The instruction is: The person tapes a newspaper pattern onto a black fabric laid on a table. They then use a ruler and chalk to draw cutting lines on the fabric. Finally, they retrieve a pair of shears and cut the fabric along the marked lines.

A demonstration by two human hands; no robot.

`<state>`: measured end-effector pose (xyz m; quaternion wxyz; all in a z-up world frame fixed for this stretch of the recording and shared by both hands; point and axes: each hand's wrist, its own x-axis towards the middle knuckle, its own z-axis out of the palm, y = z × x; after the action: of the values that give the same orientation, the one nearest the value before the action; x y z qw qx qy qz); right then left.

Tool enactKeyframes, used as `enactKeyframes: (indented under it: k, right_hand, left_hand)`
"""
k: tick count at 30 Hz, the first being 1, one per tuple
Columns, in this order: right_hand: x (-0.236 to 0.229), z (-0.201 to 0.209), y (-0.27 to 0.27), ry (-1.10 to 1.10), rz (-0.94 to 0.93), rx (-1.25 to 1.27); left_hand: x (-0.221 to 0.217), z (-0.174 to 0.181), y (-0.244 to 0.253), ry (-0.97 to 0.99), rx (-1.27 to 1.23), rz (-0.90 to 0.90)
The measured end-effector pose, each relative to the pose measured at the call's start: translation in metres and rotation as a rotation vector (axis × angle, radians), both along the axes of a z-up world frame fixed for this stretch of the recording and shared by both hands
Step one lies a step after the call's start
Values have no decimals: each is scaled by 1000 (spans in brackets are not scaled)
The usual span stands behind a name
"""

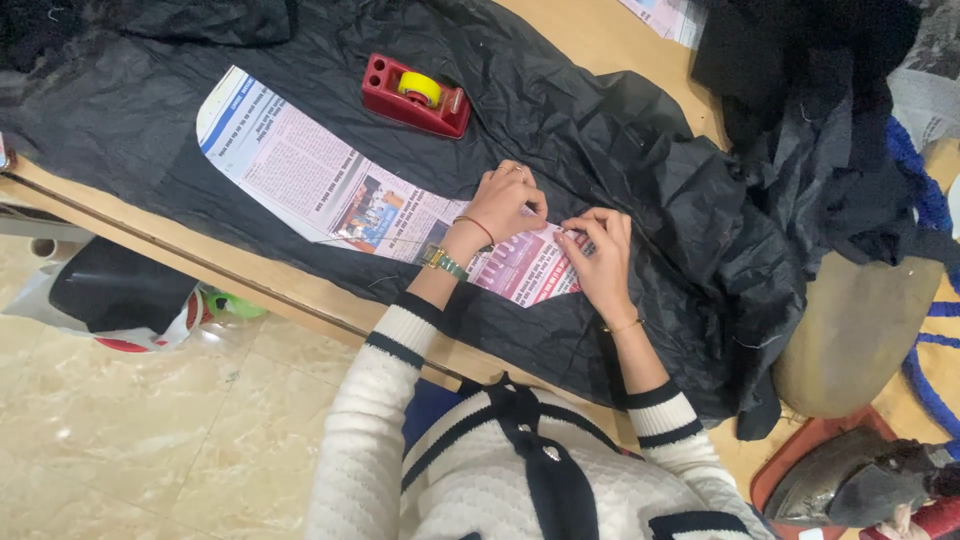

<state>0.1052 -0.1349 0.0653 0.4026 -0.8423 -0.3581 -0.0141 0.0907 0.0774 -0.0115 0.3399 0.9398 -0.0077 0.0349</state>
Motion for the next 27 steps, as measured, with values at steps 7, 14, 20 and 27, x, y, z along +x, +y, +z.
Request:
enactKeyframes:
  k: [7,14,20,27]
  right_hand:
    - [4,4,-1,51,11,-6]
    - [13,-1,-4,180,32,-40]
    - [12,1,-5,132,29,-128]
    - [-11,-13,-22,-179,33,-323]
  left_hand:
    - [-3,8,1,-31,-8,-7]
    - [-5,10,-2,-51,10,-3]
    - [-24,18,-10,-162,59,127]
    - [-104,20,-48,-390,292,231]
